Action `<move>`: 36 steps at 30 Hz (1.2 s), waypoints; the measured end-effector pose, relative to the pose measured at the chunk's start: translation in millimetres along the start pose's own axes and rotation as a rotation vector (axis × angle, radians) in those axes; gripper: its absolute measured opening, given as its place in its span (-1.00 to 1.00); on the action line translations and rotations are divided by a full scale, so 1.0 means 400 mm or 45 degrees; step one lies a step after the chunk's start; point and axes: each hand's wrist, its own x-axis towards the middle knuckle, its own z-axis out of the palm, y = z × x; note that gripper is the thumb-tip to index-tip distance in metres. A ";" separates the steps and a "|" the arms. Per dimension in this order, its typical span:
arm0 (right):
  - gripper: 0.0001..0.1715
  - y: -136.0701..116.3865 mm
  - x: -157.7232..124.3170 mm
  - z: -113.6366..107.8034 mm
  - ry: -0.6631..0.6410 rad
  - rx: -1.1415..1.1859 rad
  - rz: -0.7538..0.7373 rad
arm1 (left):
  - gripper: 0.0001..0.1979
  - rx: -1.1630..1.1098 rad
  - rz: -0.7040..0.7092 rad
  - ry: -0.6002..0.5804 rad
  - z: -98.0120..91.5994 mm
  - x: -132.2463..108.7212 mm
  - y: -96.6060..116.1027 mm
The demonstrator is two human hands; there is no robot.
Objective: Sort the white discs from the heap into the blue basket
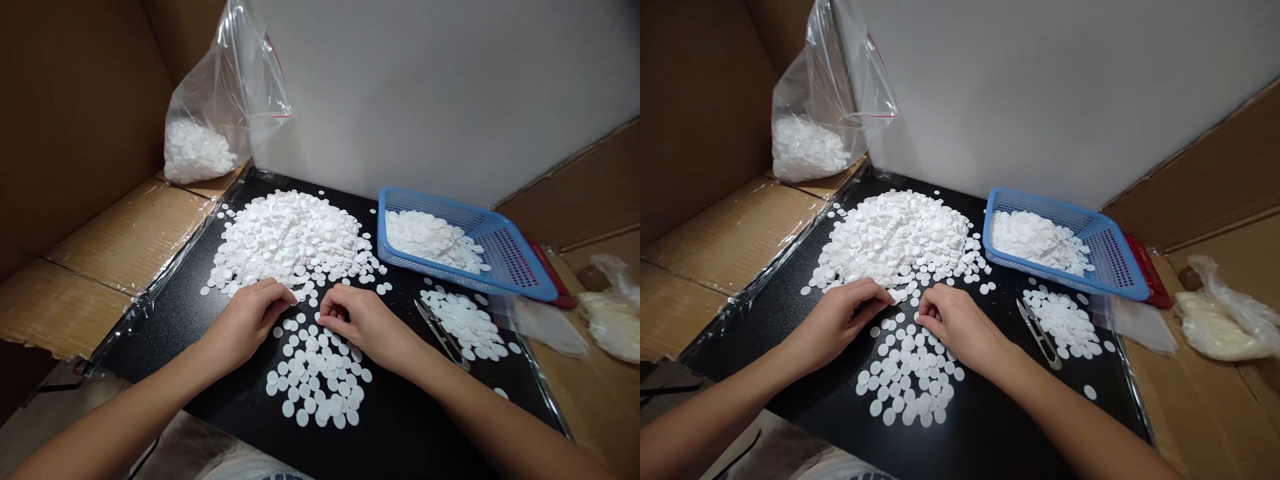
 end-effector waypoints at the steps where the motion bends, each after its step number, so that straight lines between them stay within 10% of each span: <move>1: -0.89 -0.001 0.000 0.001 -0.004 -0.002 0.001 | -0.82 -0.002 -0.019 0.018 -0.005 -0.011 -0.001; 17: -0.85 -0.008 -0.001 -0.014 -0.025 -0.011 -0.019 | -0.70 -0.002 0.179 -0.167 0.046 -0.074 0.016; 28: -0.78 -0.007 0.003 -0.003 -0.026 -0.319 -0.353 | -0.80 0.083 0.127 -0.242 0.044 -0.073 0.029; 36: -0.92 0.011 0.002 -0.070 -0.100 0.125 0.159 | -0.84 0.094 0.192 -0.227 0.049 -0.063 0.021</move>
